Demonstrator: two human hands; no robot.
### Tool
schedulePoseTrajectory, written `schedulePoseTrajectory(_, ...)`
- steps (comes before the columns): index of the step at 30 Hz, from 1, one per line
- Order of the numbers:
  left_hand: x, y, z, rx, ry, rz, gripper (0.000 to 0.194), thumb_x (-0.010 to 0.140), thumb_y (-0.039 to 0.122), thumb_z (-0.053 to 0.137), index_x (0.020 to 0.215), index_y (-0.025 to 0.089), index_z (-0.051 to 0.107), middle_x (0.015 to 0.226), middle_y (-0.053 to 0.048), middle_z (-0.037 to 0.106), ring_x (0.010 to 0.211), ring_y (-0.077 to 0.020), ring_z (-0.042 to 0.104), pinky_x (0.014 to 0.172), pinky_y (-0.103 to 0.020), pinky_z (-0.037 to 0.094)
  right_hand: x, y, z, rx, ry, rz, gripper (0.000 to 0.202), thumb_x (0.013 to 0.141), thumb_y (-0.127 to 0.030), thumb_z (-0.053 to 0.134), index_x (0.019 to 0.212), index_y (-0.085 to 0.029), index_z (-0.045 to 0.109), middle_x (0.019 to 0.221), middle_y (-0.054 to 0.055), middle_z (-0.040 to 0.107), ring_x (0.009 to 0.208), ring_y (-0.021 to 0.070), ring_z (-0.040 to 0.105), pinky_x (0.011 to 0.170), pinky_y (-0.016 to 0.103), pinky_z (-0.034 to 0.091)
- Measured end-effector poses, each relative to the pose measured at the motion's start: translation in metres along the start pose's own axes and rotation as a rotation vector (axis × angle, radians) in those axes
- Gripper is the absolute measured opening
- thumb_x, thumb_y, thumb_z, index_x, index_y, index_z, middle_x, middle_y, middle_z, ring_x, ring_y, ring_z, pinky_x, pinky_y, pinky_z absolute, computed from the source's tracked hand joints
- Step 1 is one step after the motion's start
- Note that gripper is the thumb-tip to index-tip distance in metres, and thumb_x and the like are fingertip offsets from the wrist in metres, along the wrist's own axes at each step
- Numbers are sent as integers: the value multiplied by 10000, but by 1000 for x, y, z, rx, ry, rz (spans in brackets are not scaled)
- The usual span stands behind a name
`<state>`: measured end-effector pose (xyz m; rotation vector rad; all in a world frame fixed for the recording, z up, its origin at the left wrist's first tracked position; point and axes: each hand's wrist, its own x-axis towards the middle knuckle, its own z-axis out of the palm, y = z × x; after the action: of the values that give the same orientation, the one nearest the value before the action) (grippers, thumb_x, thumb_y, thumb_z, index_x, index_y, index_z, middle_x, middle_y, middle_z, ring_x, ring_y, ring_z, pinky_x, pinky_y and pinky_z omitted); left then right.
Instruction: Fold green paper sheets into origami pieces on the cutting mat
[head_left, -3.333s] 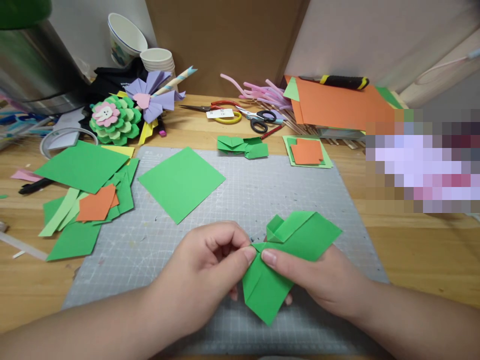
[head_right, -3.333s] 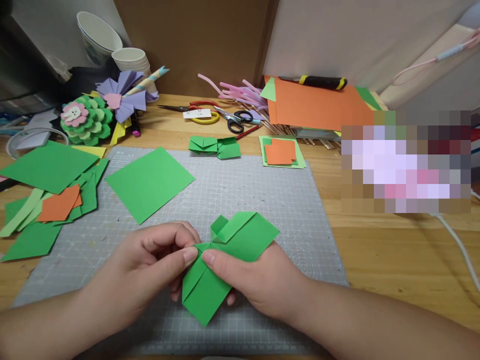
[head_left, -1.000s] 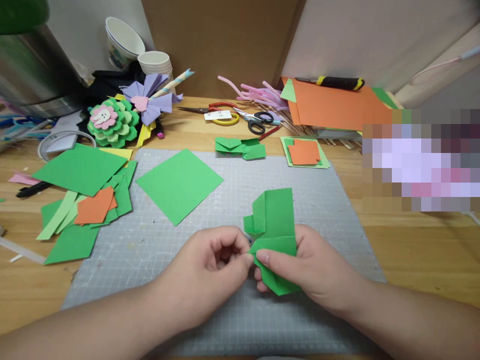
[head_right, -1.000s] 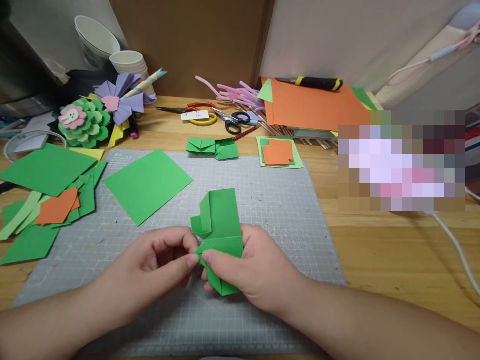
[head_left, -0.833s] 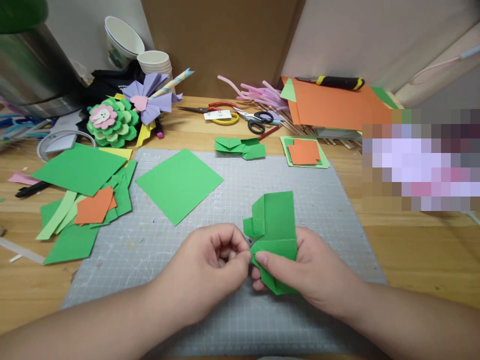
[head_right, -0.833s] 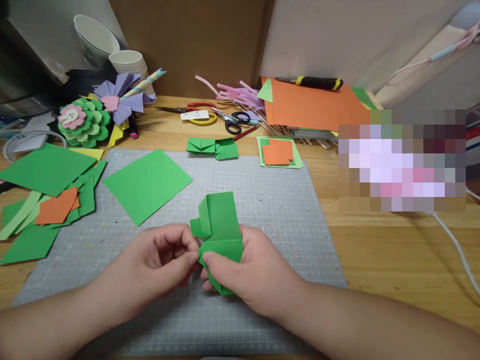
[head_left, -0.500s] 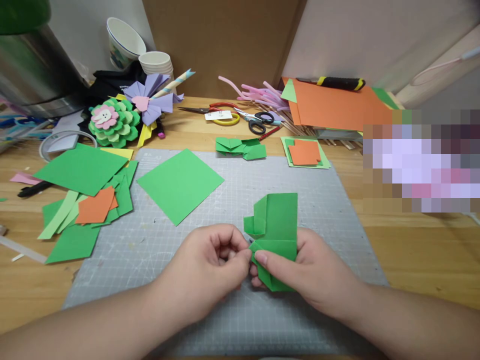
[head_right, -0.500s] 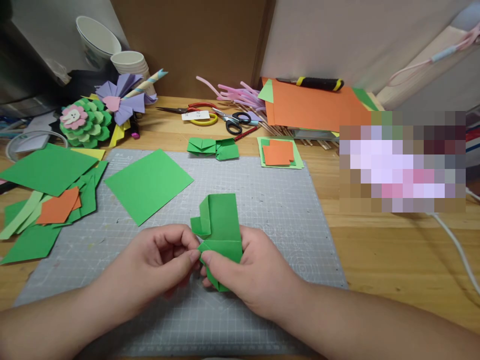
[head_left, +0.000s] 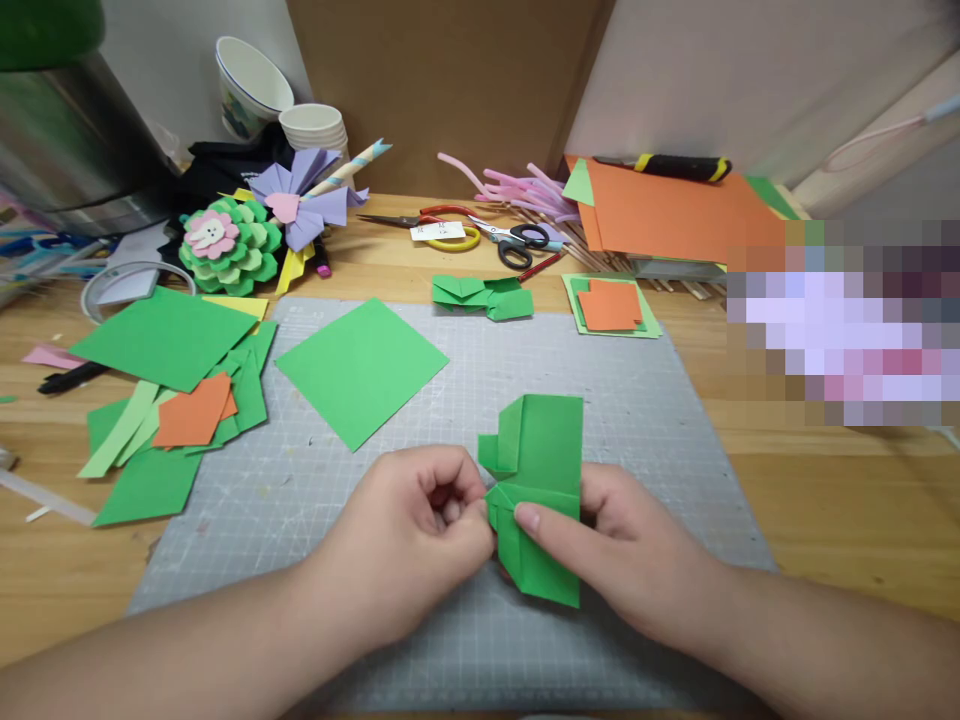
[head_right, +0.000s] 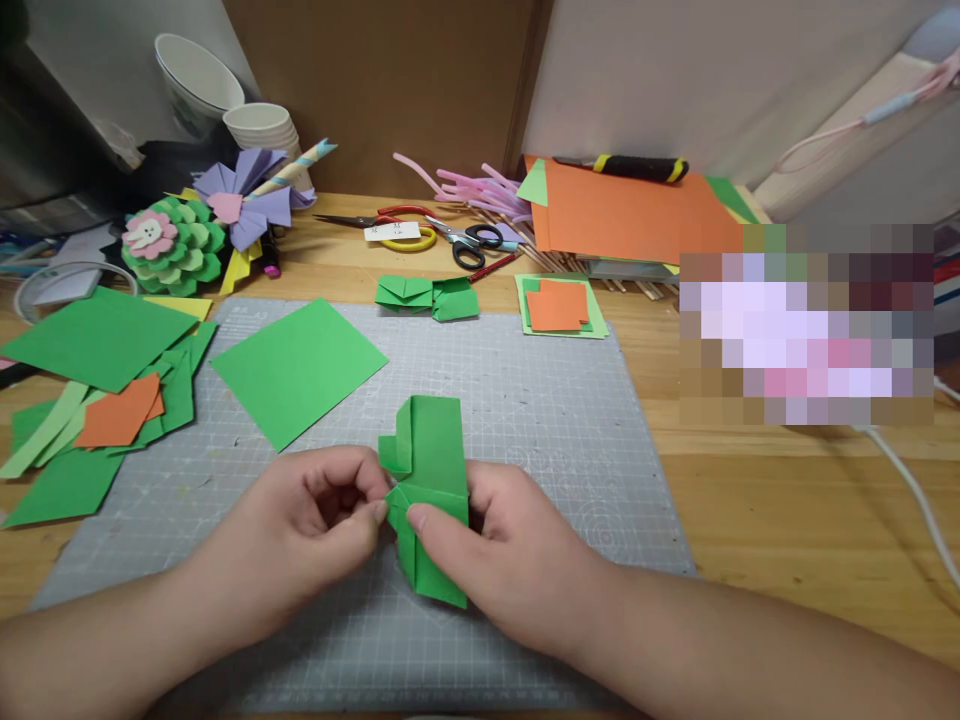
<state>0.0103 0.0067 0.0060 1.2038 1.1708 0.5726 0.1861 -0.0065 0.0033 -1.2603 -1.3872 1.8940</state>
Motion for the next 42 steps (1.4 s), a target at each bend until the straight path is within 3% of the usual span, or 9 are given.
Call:
schedulePoseTrajectory(3, -1, -4, 0, 117, 23, 45, 114, 686, 165, 520, 583, 189, 477, 552, 53, 456, 534, -98, 404, 490, -214, 338, -2, 4, 1, -139, 3, -54, 230, 881, -273, 462, 670, -182, 483, 624, -31, 405, 580, 109, 378, 531, 234, 327)
schedulePoseTrajectory(8, -2, -9, 2, 339, 74, 113, 146, 697, 162, 507, 565, 196, 455, 555, 39, 496, 529, -111, 454, 489, -227, 359, -5, 6, 3, -386, 7, -180, 184, 891, -218, 438, 742, -180, 539, 705, 0, 527, 665, 139, 482, 625, 256, 403)
schedulePoseTrajectory(14, -6, -5, 2, 468, 138, 232, 147, 730, 148, 510, 596, 190, 469, 579, 36, 497, 540, -107, 476, 510, -226, 363, -3, 6, 5, -296, 111, -122, 126, 854, -249, 528, 746, -189, 552, 708, 2, 572, 672, 146, 535, 598, 244, 446)
schedulePoseTrajectory(17, -5, -1, 0, 284, 85, 191, 134, 781, 201, 525, 651, 179, 549, 611, 22, 533, 559, -108, 502, 516, -217, 389, 0, 6, 3, -105, 107, -33, 173, 860, -294, 529, 723, -189, 540, 652, -4, 566, 610, 134, 548, 552, 237, 461)
schedulePoseTrajectory(20, 0, 2, -5, -110, -93, -44, 211, 832, 338, 531, 717, 171, 589, 552, 29, 534, 432, -84, 452, 401, -188, 362, 1, 4, -2, 145, -9, 57, 232, 876, -363, 527, 756, -170, 574, 619, 9, 604, 539, 131, 581, 500, 236, 475)
schedulePoseTrajectory(22, 3, 1, -8, -336, -228, -176, 241, 832, 380, 570, 727, 164, 588, 523, 38, 538, 358, -52, 400, 342, -157, 317, 1, 3, -5, 260, -62, 56, 241, 877, -370, 542, 769, -160, 589, 625, 15, 622, 522, 128, 594, 484, 231, 480)
schedulePoseTrajectory(25, 6, 0, -12, -526, -349, -254, 216, 802, 348, 658, 720, 159, 594, 544, 36, 570, 355, -22, 406, 342, -115, 311, 0, 2, -7, 327, -84, 10, 211, 866, -333, 570, 748, -159, 573, 619, -1, 600, 499, 111, 574, 457, 213, 469)
schedulePoseTrajectory(34, 6, -3, -13, -511, -403, -317, 187, 746, 292, 725, 699, 157, 604, 508, 47, 574, 347, -19, 421, 331, -98, 347, -2, -2, -2, 302, -165, -103, 90, 875, -158, 507, 804, -175, 558, 656, -50, 487, 581, 59, 462, 542, 150, 419)
schedulePoseTrajectory(42, 5, -2, -13, -463, -393, -322, 203, 751, 301, 703, 693, 162, 568, 493, 52, 573, 325, -15, 412, 327, -96, 340, -3, -4, -1, 185, -131, -39, 85, 840, -233, 515, 810, -171, 565, 690, -17, 515, 607, 95, 482, 549, 195, 442)
